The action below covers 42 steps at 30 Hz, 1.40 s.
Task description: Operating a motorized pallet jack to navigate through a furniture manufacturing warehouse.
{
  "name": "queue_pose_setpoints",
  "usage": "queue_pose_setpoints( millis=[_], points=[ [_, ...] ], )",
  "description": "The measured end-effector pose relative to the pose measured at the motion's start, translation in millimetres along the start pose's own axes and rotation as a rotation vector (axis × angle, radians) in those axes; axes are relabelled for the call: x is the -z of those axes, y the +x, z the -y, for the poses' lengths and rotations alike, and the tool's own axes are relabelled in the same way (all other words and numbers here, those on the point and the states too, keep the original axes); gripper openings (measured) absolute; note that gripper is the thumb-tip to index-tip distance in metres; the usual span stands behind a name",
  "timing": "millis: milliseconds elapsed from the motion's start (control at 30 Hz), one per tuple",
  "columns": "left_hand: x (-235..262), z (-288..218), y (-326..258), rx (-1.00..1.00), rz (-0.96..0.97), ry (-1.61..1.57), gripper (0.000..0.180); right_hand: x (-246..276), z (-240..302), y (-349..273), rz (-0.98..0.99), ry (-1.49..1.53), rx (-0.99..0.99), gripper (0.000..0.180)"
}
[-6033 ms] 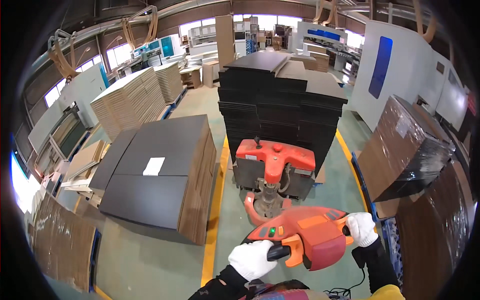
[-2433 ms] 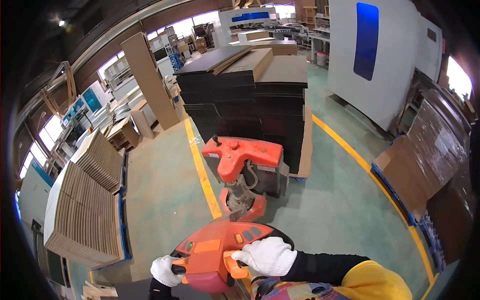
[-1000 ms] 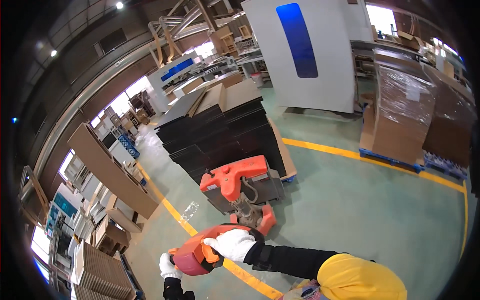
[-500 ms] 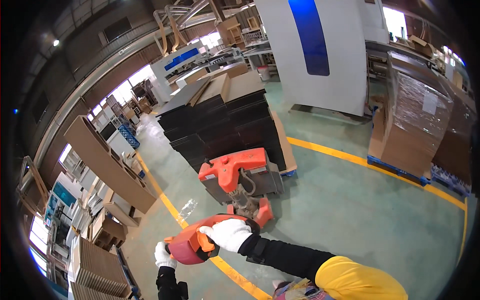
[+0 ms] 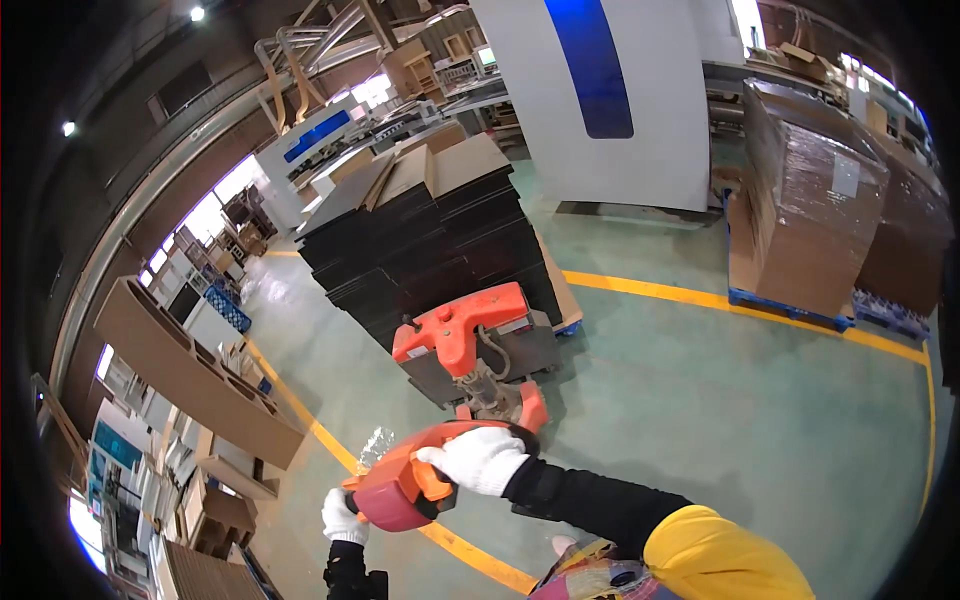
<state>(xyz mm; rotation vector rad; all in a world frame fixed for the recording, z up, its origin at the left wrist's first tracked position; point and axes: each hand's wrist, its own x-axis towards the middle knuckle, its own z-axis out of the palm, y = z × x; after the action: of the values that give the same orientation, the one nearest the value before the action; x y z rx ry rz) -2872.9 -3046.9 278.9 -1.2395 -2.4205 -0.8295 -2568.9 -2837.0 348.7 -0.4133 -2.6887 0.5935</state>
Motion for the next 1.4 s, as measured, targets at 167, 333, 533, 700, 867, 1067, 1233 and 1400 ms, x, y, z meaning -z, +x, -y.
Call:
queue_pose_setpoints(
  millis=[167,333,533,700,867,1067,1233,1400],
  points=[
    [18.7,-2.9,18.7,-0.080,0.298,-0.084,0.042,-10.9,4.6,9.8,-0.051,0.106,-0.238,0.073],
    [14.1,-21.6,22.0,-0.030,0.345,-0.012,0.049,-9.5,-5.4,13.8,-0.034,0.010,-0.238,0.075],
    [-9.7,-52.6,11.5,0.037,0.247,0.111,0.028,7.6,-39.4,17.3,0.056,-0.152,-0.211,0.066],
    [-32.8,-109.3,1.9,0.074,0.297,0.193,0.035,25.1,-104.6,10.5,-0.003,-0.200,-0.078,0.043],
    [-36.3,-165.0,10.4,0.057,0.566,0.136,0.052,47.1,-162.6,1.0,-0.116,-0.300,0.122,0.032],
    [-62.6,-241.0,-9.3,0.176,0.570,0.122,0.053,80.0,-228.5,-7.8,-0.117,-0.261,0.251,0.025],
    [-88.0,-283.2,5.6,0.278,0.523,0.144,0.049,98.9,-276.1,14.3,-0.058,-0.244,0.301,0.025],
    [-107.8,-291.9,30.1,0.333,0.507,0.154,0.047,100.5,-306.1,40.4,-0.068,-0.047,0.234,0.044]
  ],
)
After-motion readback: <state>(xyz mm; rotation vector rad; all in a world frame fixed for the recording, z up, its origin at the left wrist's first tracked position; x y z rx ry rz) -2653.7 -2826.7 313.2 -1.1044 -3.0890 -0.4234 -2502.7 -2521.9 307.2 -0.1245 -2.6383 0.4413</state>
